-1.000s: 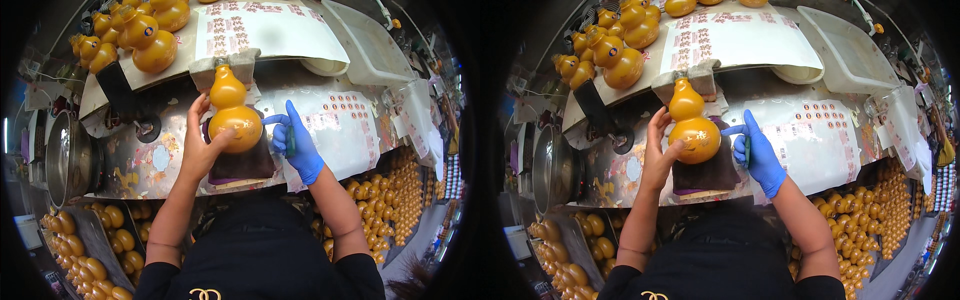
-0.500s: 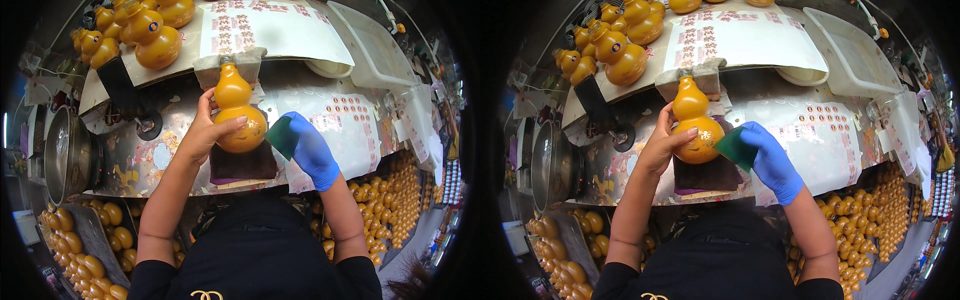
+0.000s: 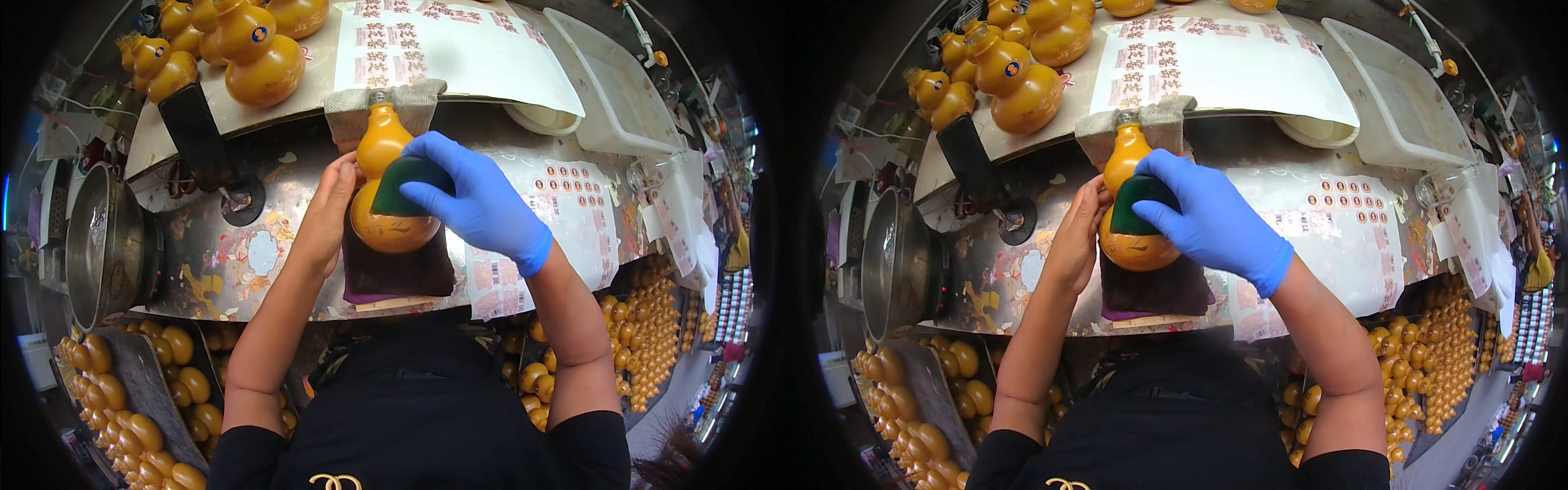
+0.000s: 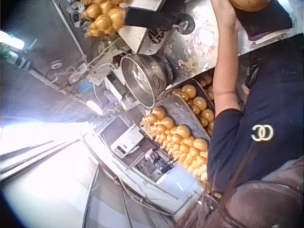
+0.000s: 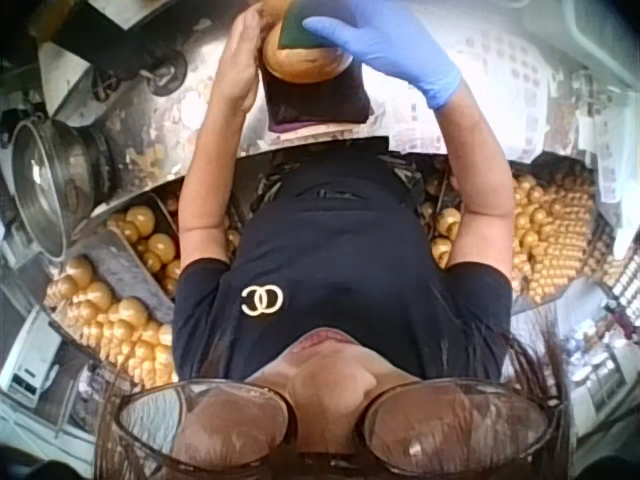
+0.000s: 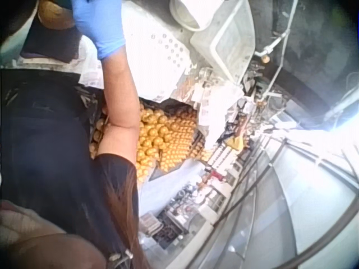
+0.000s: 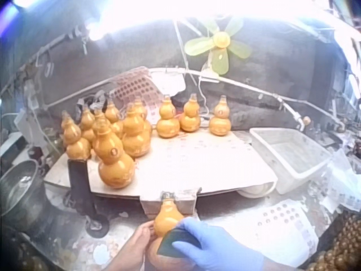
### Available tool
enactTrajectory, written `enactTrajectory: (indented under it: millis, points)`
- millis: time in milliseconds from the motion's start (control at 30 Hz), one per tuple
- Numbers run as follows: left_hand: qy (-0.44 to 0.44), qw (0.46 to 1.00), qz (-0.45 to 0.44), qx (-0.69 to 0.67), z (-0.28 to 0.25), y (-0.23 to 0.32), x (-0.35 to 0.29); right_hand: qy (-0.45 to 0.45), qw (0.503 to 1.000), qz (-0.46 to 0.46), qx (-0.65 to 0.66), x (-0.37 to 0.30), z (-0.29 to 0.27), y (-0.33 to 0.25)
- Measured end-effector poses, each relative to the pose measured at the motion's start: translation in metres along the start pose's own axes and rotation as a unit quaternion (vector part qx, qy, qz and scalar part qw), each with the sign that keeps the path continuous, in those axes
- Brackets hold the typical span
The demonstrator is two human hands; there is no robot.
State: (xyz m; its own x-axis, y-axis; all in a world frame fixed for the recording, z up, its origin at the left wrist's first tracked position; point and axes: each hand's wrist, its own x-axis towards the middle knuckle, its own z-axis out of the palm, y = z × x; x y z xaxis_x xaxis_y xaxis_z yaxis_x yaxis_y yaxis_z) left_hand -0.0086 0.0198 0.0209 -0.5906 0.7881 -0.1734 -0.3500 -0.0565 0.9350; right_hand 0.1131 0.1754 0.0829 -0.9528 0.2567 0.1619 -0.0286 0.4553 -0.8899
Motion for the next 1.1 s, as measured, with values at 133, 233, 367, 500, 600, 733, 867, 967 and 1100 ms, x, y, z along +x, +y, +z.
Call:
enactTrajectory:
  millis: [133, 233, 367, 500, 600, 733, 867, 967, 1100]
  points:
    - [-0.003, 1.000, 0.028, 0.010, -0.001, -0.007, -0.013, 0.029, 0.999, -0.015, -0.029, 0.008, 0.000, 0.001]
    - [-0.001, 0.999, 0.049, 0.024, 0.005, -0.015, -0.019, 0.090, 0.993, -0.050, -0.050, 0.007, 0.004, 0.000]
    - [-0.012, 0.997, 0.047, 0.062, 0.012, -0.013, -0.022, 0.236, 0.970, 0.046, 0.040, -0.011, 0.012, 0.004]
    - [-0.016, 0.999, 0.028, 0.030, 0.012, -0.015, -0.024, 0.199, 0.960, 0.085, 0.176, -0.046, 0.031, 0.016]
    - [-0.014, 0.999, 0.023, 0.038, 0.015, -0.011, -0.026, 0.220, 0.962, 0.105, 0.124, -0.046, 0.033, 0.026]
    - [-0.013, 0.998, 0.031, 0.046, 0.010, -0.019, -0.025, 0.249, 0.949, 0.132, 0.139, -0.046, 0.032, 0.041]
    - [0.006, 0.997, 0.032, 0.074, 0.004, -0.021, -0.024, 0.288, 0.942, 0.128, 0.116, -0.051, 0.030, 0.044]
    - [0.022, 0.997, 0.034, 0.068, 0.002, -0.022, -0.026, 0.315, 0.916, 0.106, 0.222, -0.057, 0.039, 0.032]
    - [-0.028, 0.985, 0.074, 0.151, 0.003, -0.026, -0.030, 0.308, 0.936, 0.094, 0.146, -0.060, 0.054, 0.047]
